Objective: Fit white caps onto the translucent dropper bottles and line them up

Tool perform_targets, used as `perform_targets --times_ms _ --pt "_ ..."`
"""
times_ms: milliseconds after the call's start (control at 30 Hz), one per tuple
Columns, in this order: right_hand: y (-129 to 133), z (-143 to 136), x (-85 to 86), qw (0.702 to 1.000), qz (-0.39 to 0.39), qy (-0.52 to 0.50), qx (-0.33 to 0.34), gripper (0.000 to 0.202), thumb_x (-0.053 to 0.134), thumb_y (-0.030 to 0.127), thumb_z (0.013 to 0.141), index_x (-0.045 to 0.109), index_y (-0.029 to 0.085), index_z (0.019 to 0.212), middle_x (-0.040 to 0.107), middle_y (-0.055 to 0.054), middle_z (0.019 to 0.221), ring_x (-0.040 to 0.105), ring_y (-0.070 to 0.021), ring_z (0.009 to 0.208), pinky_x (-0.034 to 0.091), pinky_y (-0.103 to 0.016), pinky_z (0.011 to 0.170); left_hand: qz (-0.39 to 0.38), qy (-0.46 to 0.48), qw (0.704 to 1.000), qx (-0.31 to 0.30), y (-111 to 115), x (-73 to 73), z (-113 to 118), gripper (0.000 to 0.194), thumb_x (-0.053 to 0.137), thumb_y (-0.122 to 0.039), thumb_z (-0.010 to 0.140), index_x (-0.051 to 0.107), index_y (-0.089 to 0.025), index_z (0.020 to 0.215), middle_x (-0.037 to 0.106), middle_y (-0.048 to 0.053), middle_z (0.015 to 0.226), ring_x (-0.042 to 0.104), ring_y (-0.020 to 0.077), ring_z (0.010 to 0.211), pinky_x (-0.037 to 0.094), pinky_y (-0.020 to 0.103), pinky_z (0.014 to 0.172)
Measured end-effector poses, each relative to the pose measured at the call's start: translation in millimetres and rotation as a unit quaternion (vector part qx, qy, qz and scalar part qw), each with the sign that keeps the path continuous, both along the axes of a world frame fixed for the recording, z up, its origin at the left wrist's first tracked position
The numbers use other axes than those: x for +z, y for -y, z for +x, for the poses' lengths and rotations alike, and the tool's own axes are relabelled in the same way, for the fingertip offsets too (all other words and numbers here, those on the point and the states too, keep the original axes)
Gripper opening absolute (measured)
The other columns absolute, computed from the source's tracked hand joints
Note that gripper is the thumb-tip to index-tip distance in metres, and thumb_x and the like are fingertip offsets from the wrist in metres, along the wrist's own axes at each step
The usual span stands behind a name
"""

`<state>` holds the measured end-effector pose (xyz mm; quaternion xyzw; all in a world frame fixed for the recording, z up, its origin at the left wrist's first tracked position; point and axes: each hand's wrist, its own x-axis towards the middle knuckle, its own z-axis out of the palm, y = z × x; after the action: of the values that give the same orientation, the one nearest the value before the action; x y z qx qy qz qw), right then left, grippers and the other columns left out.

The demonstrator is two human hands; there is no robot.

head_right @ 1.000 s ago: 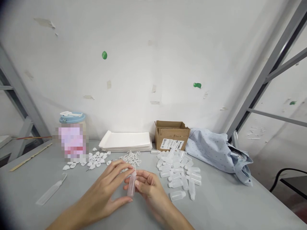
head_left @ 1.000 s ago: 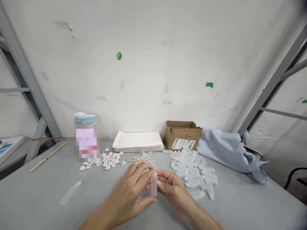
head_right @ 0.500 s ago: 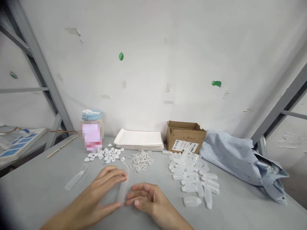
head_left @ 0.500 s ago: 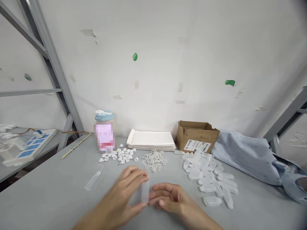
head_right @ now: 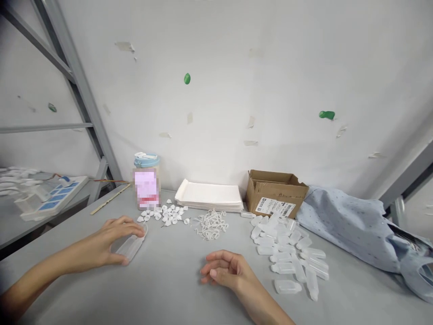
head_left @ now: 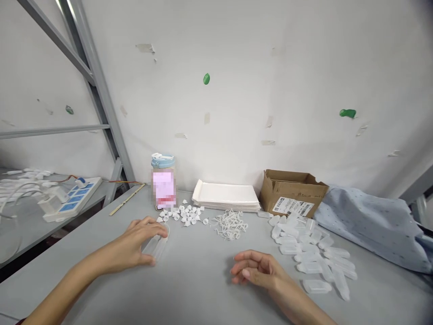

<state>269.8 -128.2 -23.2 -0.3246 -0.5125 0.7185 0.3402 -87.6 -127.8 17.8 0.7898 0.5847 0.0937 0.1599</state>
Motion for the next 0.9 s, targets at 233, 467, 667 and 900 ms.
perform_targets --times_ms 233,467,667,900 --pt "0 0 4.0 1.000 -0.001 0.011 -0.008 0.027 0.073 0.035 0.075 0.068 0.017 0.094 0.072 -0.007 0.087 0.066 -0.0192 0.080 0.042 -0.033 0.077 -0.005 0.002 1.000 -0.011 -3 -6.7 -7 0.043 0.060 -0.022 0.067 0.059 -0.032 0.109 0.059 0.000 0.117 0.049 0.0265 0.107 0.039 0.041 0.094" --pt "0 1 5.1 1.000 0.002 0.018 -0.016 0.026 0.072 0.035 0.076 0.067 0.016 0.094 0.072 -0.007 0.086 0.065 -0.0190 0.080 0.042 -0.033 0.077 -0.026 -0.008 1.000 -0.008 -5 -7.3 -5 0.040 0.059 -0.021 0.067 0.059 -0.031 0.107 0.058 0.001 0.118 0.048 0.0267 0.109 0.037 0.043 0.097" --pt "2 0 7.6 0.999 0.001 0.030 -0.024 0.028 0.074 0.038 0.072 0.068 0.016 0.089 0.071 -0.006 0.079 0.062 -0.0177 0.074 0.041 -0.031 0.071 -0.031 -0.012 0.999 -0.007 -5 -10.7 -7 0.044 0.059 -0.020 0.067 0.058 -0.032 0.109 0.058 0.001 0.119 0.049 0.0259 0.110 0.038 0.041 0.097" --pt "-1 2 5.5 0.999 0.006 0.035 -0.021 0.027 0.073 0.038 0.073 0.068 0.016 0.089 0.069 -0.005 0.077 0.060 -0.0169 0.072 0.040 -0.031 0.070 -0.022 -0.014 1.000 -0.001 -2 -11.7 -9 0.045 0.059 -0.020 0.067 0.057 -0.032 0.111 0.057 0.001 0.121 0.049 0.0261 0.112 0.040 0.041 0.096"
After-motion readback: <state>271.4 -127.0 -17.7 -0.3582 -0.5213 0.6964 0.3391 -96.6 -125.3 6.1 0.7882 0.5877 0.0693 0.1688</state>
